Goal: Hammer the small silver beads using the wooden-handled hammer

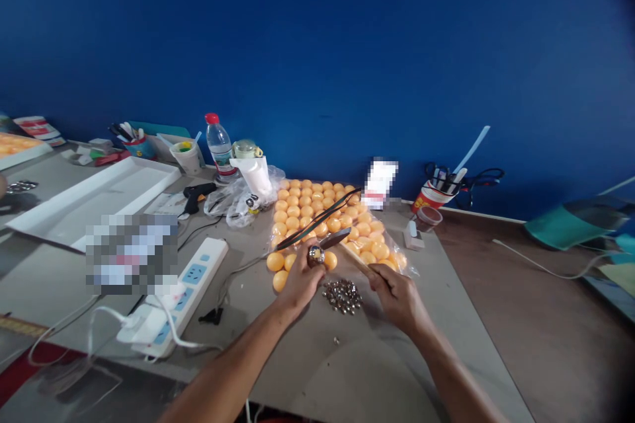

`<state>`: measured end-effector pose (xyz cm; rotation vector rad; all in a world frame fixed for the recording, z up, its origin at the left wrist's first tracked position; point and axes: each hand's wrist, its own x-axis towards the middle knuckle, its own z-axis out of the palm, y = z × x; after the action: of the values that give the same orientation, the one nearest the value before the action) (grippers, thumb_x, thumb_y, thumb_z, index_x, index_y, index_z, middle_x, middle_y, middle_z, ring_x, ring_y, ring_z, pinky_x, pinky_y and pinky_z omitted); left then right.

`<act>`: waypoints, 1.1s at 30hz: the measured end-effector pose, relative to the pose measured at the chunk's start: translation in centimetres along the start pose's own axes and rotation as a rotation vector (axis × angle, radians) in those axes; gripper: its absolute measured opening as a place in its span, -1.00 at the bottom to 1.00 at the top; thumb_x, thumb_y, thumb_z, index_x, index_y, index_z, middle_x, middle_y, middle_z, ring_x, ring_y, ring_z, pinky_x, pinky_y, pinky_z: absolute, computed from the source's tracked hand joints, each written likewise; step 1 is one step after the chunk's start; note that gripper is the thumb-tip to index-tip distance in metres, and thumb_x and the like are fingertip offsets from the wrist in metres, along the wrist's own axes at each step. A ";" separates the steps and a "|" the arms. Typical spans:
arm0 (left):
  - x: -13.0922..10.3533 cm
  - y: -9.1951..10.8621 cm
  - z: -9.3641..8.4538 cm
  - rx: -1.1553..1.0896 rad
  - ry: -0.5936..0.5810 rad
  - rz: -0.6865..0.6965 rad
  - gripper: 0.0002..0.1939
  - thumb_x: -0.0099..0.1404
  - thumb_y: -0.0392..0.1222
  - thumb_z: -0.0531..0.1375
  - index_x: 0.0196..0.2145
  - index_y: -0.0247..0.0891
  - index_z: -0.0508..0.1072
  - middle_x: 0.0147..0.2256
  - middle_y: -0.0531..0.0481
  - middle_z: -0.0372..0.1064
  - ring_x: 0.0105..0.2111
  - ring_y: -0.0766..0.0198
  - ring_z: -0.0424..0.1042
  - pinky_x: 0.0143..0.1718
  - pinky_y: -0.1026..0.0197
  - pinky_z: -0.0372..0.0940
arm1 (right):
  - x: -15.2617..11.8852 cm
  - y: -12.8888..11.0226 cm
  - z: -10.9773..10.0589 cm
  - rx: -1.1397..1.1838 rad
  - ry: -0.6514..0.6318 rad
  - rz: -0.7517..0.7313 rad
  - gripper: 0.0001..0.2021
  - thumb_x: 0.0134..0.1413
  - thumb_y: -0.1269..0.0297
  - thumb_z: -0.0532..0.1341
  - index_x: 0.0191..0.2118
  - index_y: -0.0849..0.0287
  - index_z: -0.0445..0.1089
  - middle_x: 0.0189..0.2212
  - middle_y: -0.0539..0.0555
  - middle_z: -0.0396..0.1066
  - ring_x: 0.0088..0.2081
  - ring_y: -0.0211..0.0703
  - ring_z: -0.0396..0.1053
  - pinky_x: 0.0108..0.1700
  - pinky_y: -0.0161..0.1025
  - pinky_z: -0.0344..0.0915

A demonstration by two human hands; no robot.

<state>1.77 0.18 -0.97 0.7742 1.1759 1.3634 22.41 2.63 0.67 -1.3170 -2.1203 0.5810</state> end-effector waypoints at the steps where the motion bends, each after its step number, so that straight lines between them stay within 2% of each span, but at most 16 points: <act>1: 0.0 0.0 0.0 -0.005 -0.004 0.005 -0.54 0.07 -0.22 0.22 -0.03 -0.13 0.32 -0.37 0.08 0.34 -0.40 0.29 0.39 -0.39 0.27 0.29 | 0.0 -0.1 -0.1 0.010 0.016 -0.001 -0.68 0.27 0.15 0.02 -0.36 0.19 0.42 -0.57 0.00 0.40 -0.54 -0.25 0.32 -0.47 -0.35 0.21; 3: 0.0 0.0 -0.1 0.010 -0.005 0.031 -0.53 0.09 -0.21 0.22 0.00 -0.13 0.31 -0.32 0.05 0.37 -0.35 0.25 0.43 -0.34 0.23 0.33 | 0.0 -0.1 -0.2 0.006 0.026 -0.005 -0.67 0.28 0.15 0.01 -0.35 0.19 0.42 -0.57 0.01 0.41 -0.53 -0.24 0.33 -0.47 -0.35 0.22; 7: 0.5 -0.5 -0.2 0.073 0.020 0.126 -0.54 0.08 -0.17 0.27 -0.05 -0.19 0.30 -0.44 0.13 0.29 -0.48 0.32 0.34 -0.43 0.26 0.31 | -0.3 0.1 0.0 -0.072 -0.010 -0.044 -0.68 0.29 0.13 0.03 -0.29 0.18 0.45 -0.55 0.02 0.43 -0.51 -0.22 0.36 -0.45 -0.35 0.21; 10: 0.6 -0.5 -0.1 0.041 0.009 0.081 -0.57 0.08 -0.14 0.28 -0.10 -0.18 0.26 -0.45 0.16 0.24 -0.52 0.35 0.30 -0.50 0.28 0.30 | -0.5 0.2 0.1 -0.081 0.015 -0.078 -0.67 0.31 0.13 0.01 -0.24 0.19 0.46 -0.52 0.05 0.46 -0.51 -0.22 0.38 -0.44 -0.35 0.23; 14: 0.5 0.0 0.1 0.033 0.054 0.102 -0.60 0.03 -0.18 0.30 -0.19 -0.18 0.25 -0.44 0.18 0.23 -0.54 0.41 0.27 -0.52 0.33 0.27 | -0.6 0.1 0.2 -0.132 0.006 -0.108 -0.69 0.30 0.16 0.02 -0.22 0.19 0.47 -0.52 0.06 0.47 -0.50 -0.19 0.40 -0.44 -0.34 0.24; 20: 0.3 0.3 0.2 0.034 0.050 0.029 -0.55 0.02 -0.18 0.31 -0.15 -0.19 0.23 -0.49 0.19 0.24 -0.56 0.38 0.30 -0.53 0.30 0.27 | -0.6 0.4 0.2 -0.108 0.067 -0.135 -0.69 0.31 0.17 0.03 -0.16 0.18 0.47 -0.36 0.14 0.55 -0.40 -0.16 0.48 -0.36 -0.33 0.31; 25: 0.5 -0.3 0.0 0.076 0.048 0.118 -0.59 0.03 -0.19 0.32 -0.19 -0.20 0.23 -0.40 0.14 0.28 -0.54 0.39 0.29 -0.52 0.28 0.28 | -0.7 0.1 0.1 -0.158 0.021 -0.162 -0.69 0.30 0.16 0.05 -0.23 0.18 0.49 -0.46 0.11 0.52 -0.47 -0.18 0.44 -0.42 -0.33 0.26; 28: 0.5 -0.4 -0.1 0.083 0.019 0.114 -0.59 0.06 -0.18 0.31 -0.18 -0.20 0.23 -0.41 0.14 0.28 -0.57 0.41 0.27 -0.53 0.29 0.26 | -0.7 0.1 0.0 -0.111 0.034 -0.170 -0.68 0.31 0.17 0.03 -0.20 0.20 0.49 -0.41 0.13 0.54 -0.43 -0.18 0.45 -0.39 -0.33 0.28; 33: 0.4 -0.3 -0.1 0.071 0.039 0.132 -0.58 0.05 -0.14 0.33 -0.21 -0.20 0.22 -0.44 0.16 0.26 -0.57 0.39 0.27 -0.56 0.31 0.22 | -0.7 0.3 0.0 -0.098 0.004 -0.131 -0.67 0.30 0.14 0.04 -0.20 0.20 0.49 -0.45 0.11 0.53 -0.47 -0.17 0.44 -0.41 -0.33 0.29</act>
<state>1.72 0.48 -1.36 0.8925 1.2267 1.4566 22.79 2.14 0.33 -1.2182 -2.2369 0.4241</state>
